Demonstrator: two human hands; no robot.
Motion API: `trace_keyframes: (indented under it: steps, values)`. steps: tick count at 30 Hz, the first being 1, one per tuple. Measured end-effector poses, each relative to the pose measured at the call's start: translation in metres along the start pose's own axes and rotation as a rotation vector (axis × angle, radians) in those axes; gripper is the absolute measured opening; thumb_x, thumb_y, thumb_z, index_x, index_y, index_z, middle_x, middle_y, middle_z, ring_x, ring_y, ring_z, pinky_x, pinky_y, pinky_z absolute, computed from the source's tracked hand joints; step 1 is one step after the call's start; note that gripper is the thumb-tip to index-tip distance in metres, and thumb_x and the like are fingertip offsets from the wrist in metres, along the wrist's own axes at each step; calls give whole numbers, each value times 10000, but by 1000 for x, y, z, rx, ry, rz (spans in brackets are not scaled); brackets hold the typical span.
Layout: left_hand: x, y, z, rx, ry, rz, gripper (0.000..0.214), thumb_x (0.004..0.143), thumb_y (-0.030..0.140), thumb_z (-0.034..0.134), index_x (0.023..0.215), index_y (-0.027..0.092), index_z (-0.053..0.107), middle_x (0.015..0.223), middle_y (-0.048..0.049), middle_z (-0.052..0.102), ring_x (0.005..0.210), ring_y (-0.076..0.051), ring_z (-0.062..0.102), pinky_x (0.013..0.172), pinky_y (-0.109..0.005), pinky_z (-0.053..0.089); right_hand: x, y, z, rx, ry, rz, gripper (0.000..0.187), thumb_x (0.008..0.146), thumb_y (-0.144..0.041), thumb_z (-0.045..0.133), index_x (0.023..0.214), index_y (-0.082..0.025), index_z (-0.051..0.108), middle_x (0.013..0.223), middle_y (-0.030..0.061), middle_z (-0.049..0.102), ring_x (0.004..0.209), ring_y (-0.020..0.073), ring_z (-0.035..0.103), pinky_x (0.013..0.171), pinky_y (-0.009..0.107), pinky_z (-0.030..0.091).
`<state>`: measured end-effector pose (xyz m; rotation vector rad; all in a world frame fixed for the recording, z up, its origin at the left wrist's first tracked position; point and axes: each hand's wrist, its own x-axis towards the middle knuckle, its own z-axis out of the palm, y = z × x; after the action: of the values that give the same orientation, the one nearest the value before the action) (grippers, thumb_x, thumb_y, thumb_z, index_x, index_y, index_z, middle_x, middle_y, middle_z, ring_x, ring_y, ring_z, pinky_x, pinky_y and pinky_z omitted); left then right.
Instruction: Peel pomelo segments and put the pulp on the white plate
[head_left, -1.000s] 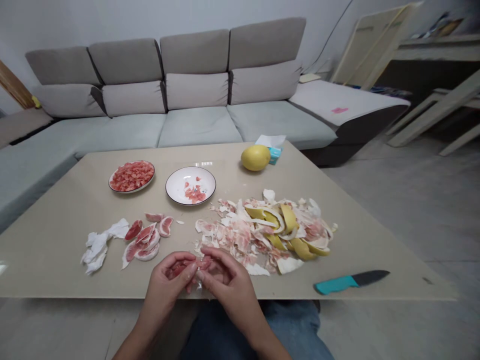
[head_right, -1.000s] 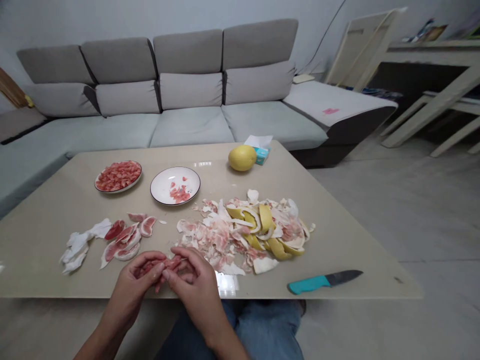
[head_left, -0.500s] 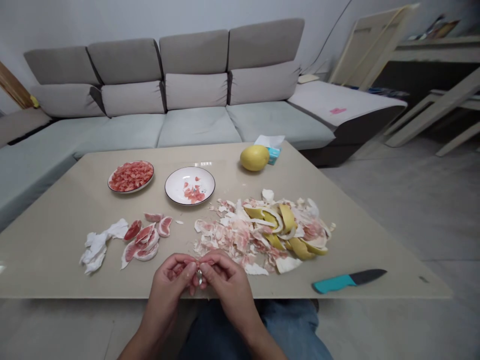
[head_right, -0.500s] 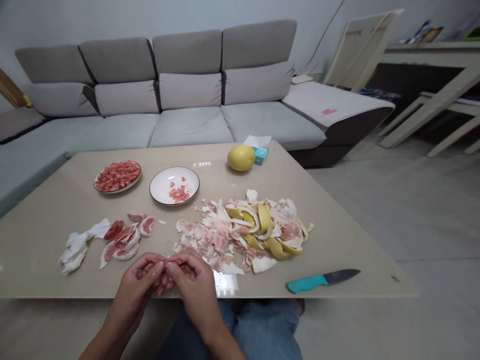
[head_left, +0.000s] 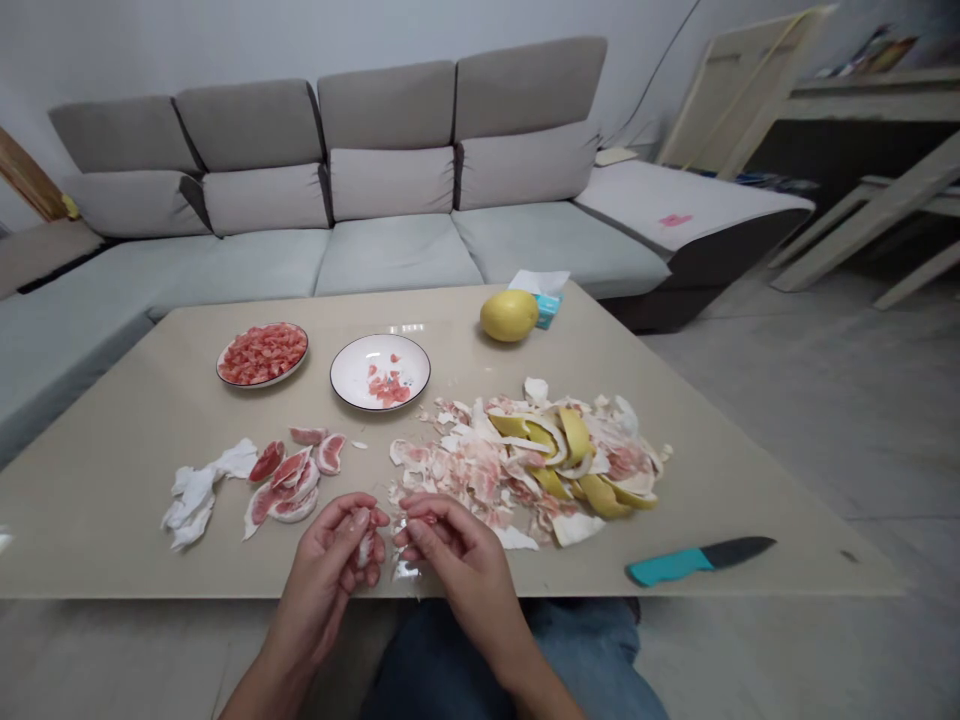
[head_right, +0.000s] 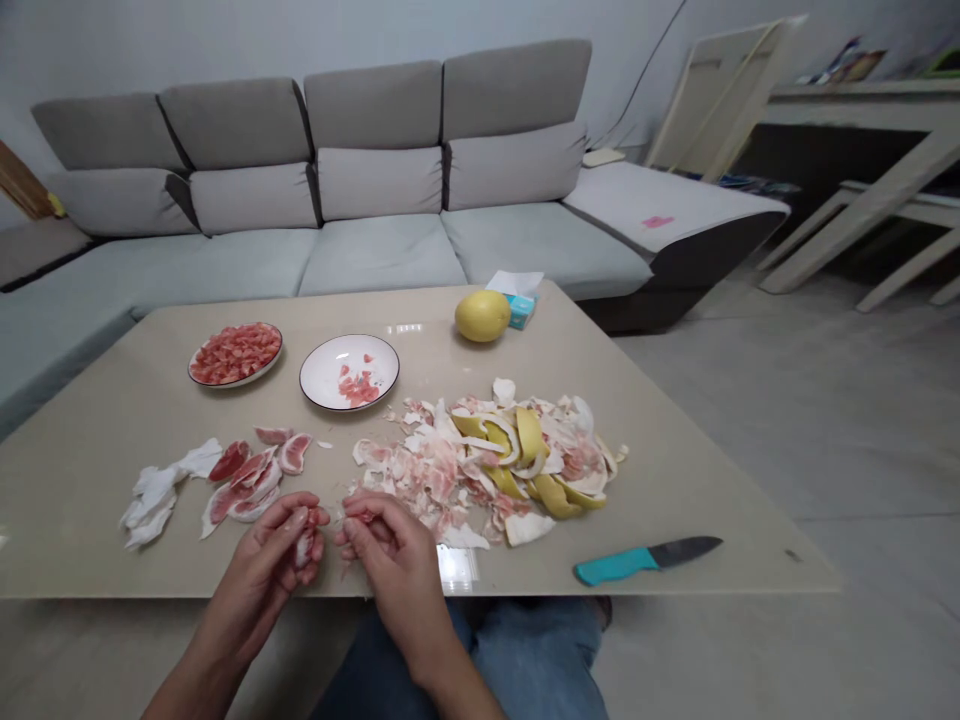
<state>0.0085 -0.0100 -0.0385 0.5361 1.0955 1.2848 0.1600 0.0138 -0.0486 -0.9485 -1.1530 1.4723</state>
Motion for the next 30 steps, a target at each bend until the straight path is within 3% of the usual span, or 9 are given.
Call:
trace_keyframes:
  steps: [3,6,9,15,17,25,30]
  values:
    - [1,0,-3,62,-21,17,261,794,352,720,970,175,641,866,-29,642,611,-98,563,473,-186,430,-1,4,2,-48,0,31,163,855,-333,628,915,-185,660,795,40,666,657,160,668,614,262,560]
    - [3,0,-8,211,-63,78,221,801,358,709,907,176,639,736,-1,628,576,-95,535,492,-188,428,-2,9,0,-286,63,-88,181,871,-291,595,1000,-183,661,816,42,663,619,143,637,577,244,533]
    - [5,3,-11,394,-90,129,210,786,364,715,845,176,642,604,23,582,540,-104,509,498,-195,426,-3,14,-2,-504,70,-234,315,885,-215,560,1198,-188,577,831,38,664,693,154,637,649,252,532]
    - [8,17,-4,794,-132,408,94,775,260,709,847,204,734,875,-56,689,815,-192,628,752,-280,492,-5,23,-3,-733,-49,-421,479,906,-140,494,1373,-174,390,920,79,691,836,206,661,763,320,548]
    - [9,20,-1,874,-137,468,86,786,251,699,839,216,757,878,-69,704,858,-216,638,781,-295,489,-5,24,-3,-785,-51,-453,498,917,-139,476,1399,-167,356,948,102,696,864,224,667,774,345,555]
    - [9,21,3,964,-124,528,114,783,207,692,826,242,792,829,-72,705,767,-211,634,642,-257,463,-5,25,-5,-978,-51,-524,511,941,-158,429,1441,-163,326,1053,164,679,899,275,663,761,415,566]
    - [12,22,1,937,-133,494,91,782,208,679,772,216,768,790,-65,698,748,-202,632,660,-258,474,-6,21,-5,-883,-78,-466,494,931,-135,444,1413,-164,340,1011,132,682,902,255,648,796,401,547]
